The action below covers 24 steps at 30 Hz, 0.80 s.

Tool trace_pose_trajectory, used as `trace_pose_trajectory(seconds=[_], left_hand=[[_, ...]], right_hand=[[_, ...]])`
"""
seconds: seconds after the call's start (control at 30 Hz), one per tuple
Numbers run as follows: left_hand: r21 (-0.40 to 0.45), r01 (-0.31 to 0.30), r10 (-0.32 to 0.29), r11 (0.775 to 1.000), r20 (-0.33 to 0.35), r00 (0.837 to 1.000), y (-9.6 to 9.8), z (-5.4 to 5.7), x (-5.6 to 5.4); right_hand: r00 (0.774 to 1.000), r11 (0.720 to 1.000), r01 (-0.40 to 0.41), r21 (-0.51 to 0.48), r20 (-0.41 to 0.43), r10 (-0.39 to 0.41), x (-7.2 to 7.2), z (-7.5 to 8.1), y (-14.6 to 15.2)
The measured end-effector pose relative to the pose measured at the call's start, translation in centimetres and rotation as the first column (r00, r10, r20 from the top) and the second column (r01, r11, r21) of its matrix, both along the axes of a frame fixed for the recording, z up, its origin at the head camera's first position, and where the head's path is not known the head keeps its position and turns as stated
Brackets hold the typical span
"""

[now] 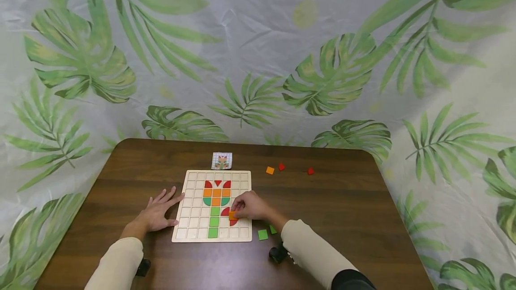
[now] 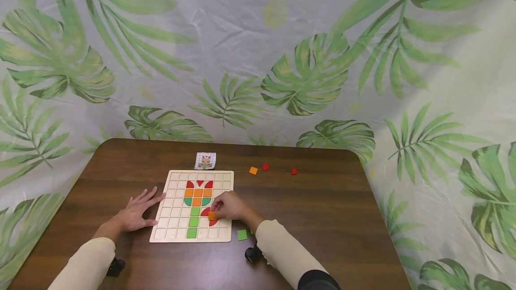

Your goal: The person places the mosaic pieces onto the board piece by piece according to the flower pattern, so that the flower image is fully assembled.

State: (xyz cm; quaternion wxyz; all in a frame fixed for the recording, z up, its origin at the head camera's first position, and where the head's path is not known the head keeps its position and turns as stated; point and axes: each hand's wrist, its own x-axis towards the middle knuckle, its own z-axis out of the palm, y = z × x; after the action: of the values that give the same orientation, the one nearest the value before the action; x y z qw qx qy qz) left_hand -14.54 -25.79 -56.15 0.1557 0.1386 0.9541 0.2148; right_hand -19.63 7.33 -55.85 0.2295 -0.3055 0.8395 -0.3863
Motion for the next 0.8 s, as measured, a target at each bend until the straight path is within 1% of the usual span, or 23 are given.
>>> trace_pose_trajectory(seconds=[0.1,0.27,0.5,0.8], left_hand=[[0.003,-0.001,0.001,1.0,0.0,1.0,0.0,0.0,-0.1],[0.005,0.001,-0.001,1.0,-0.004,1.0,-0.1,-0.1,-0.1],[0.002,-0.006,0.006,1.0,0.007,1.0,0.0,-0.2,0.0],[-0.003,-0.007,0.007,1.0,0.002,1.0,0.1,-0.1,0.0]], right_hand=[[1.0,1.0,0.013,-0.016,0.01,-0.012,0.1,-0.1,-0.6],[1.0,0.999,0.012,-0.031,-0.01,-0.013,0.4,-0.3,-1.5],[0.998,1.0,0.016,0.019,-0.057,-0.015,1.0,-0.9,-2.2],[0.991,0.998,0.013,0.063,-0.137,-0.005,1.5,-1.1,-2.4]])
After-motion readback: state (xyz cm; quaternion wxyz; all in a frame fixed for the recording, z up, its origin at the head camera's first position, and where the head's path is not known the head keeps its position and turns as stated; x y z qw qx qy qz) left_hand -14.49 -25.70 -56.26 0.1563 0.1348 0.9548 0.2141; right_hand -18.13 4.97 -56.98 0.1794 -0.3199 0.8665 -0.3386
